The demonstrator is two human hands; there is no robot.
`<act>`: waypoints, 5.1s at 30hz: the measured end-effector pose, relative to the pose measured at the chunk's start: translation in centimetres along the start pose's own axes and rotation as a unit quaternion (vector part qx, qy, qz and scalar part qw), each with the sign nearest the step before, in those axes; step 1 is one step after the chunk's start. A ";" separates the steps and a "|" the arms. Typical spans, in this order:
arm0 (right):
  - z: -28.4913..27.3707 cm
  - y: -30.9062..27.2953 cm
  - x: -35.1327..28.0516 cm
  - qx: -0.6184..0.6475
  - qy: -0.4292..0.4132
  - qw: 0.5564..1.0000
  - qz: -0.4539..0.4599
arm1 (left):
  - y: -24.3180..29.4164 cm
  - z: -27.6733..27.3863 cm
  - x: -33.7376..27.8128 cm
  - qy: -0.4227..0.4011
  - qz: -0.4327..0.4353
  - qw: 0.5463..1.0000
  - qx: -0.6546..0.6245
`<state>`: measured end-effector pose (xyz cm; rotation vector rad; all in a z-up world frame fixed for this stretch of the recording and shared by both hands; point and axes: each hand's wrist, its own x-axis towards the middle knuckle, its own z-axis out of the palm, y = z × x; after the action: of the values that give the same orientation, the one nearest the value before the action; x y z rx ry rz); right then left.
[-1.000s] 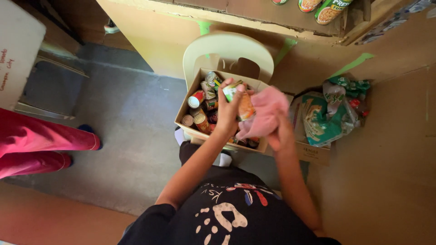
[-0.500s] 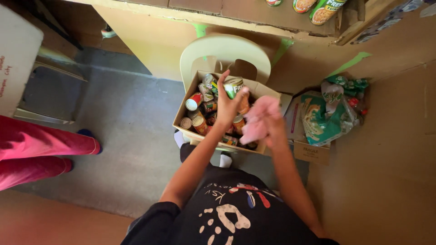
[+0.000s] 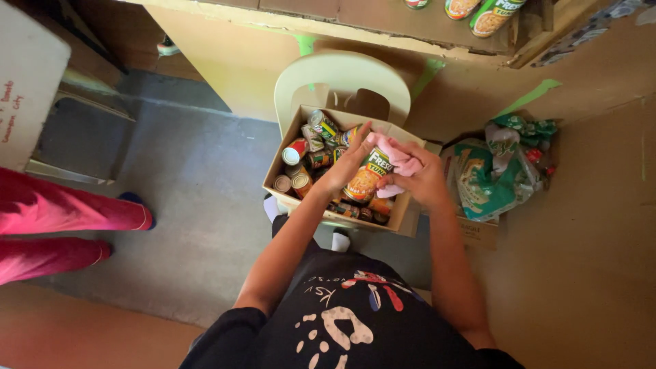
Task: Cleaning and organizing canned goods onto a shelf in a small grocery store.
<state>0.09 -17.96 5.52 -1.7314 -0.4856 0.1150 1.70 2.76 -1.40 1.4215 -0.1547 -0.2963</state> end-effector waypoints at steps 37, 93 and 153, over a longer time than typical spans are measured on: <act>5.6 -2.0 0.3 -0.185 0.043 0.978 -0.090 | 0.9 0.3 0.3 0.158 -0.012 0.908 -0.388; -5.3 9.4 14.4 -0.104 0.250 0.949 -0.165 | 4.7 5.4 20.2 0.203 0.341 0.885 0.244; 2.2 2.8 -1.1 -0.058 -0.018 0.996 -0.061 | -7.3 0.6 -2.0 -0.060 -0.150 0.808 -0.567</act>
<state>-0.91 -16.72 2.16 -1.8094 -0.6338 0.0304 -1.16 1.88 -8.40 0.2119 0.1463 -0.6114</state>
